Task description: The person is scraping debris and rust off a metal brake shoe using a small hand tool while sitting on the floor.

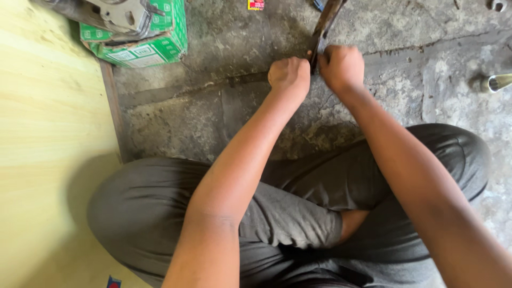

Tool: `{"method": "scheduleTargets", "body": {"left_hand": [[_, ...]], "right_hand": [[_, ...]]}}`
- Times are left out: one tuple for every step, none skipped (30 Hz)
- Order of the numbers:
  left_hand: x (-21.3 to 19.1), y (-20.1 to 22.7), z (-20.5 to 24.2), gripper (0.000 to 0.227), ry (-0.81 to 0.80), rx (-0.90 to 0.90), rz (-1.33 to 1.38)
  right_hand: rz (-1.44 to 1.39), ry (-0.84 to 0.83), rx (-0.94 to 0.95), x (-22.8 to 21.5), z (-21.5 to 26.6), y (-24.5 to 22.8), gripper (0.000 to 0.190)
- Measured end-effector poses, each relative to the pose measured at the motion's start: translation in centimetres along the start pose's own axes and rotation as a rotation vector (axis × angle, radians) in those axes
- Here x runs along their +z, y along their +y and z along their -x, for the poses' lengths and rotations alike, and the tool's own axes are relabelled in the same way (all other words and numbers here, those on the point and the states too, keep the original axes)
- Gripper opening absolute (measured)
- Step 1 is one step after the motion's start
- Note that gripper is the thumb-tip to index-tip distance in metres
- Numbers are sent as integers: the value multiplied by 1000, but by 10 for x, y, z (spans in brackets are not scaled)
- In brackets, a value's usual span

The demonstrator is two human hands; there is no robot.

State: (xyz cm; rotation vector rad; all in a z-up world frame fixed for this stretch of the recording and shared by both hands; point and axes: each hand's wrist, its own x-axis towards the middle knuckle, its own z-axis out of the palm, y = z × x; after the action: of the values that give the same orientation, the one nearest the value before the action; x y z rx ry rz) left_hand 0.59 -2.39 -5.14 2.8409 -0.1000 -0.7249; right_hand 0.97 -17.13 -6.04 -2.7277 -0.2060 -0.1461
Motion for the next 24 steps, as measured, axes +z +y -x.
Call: {"method": "scheduleTargets", "body": {"left_hand": [[4, 2, 1, 24, 31, 18, 19], [6, 2, -1, 25, 62, 35, 38], [10, -1, -1, 26, 88, 52, 50], [15, -4, 0, 25, 116, 67, 36], [19, -3, 0, 25, 145, 84, 33], [22, -1, 2, 26, 174, 100, 30], [15, -3, -5, 25, 136, 77, 26], [8, -2, -9, 25, 99, 54, 23], [7, -1, -8, 25, 56, 27, 24], [3, -1, -8, 24, 48, 51, 6], [6, -1, -2, 23, 27, 71, -5], [10, -1, 4, 22, 5, 91, -15], [9, -1, 5, 22, 23, 96, -3], [10, 0, 7, 23, 41, 100, 10], [7, 0, 5, 23, 66, 106, 24], [4, 4, 2, 23, 57, 76, 42], [3, 4, 0, 23, 48, 43, 56], [1, 3, -3, 24, 38, 9, 70], [4, 3, -1, 23, 52, 26, 56], [7, 2, 0, 22, 65, 43, 42], [9, 4, 2, 21, 77, 68, 31], [12, 6, 8, 21, 54, 73, 21], [6, 4, 9, 22, 47, 78, 3], [-1, 5, 11, 23, 39, 83, -14]], "right_hand": [[-25, 18, 15, -1, 1, 2, 22], [-50, 35, 30, 0, 2, 4, 23], [-41, 50, 4, 2, 2, 5, 22], [-32, 64, -22, 6, 6, 5, 22], [-13, 76, -51, 6, 7, 9, 22], [-2, 30, -90, 5, 10, 11, 22], [8, 8, -133, 4, 1, 11, 22], [19, -14, -176, 2, -9, 11, 22], [18, 5, -125, 1, -10, 11, 24], [16, 24, -75, 0, -13, 10, 25], [15, 27, -22, 0, -7, 9, 27], [20, 12, -5, 0, 0, 8, 25], [23, 8, 13, 0, 1, 6, 23], [26, 4, 31, -2, 4, 3, 21], [30, -40, 4, -5, 3, 2, 20], [34, -84, -23, -10, 4, 1, 18], [33, -129, -51, -12, 4, -3, 17], [28, -163, -76, -15, 0, -5, 16], [26, -206, -94, -19, 2, -4, 15], [23, -249, -113, -23, 3, -4, 15], [45, -328, -164, -29, 6, 1, 15], [67, -407, -214, -37, 9, 5, 16], [87, -472, -269, -46, 4, 8, 17], [75, -431, -258, -56, 3, 11, 19]]}}
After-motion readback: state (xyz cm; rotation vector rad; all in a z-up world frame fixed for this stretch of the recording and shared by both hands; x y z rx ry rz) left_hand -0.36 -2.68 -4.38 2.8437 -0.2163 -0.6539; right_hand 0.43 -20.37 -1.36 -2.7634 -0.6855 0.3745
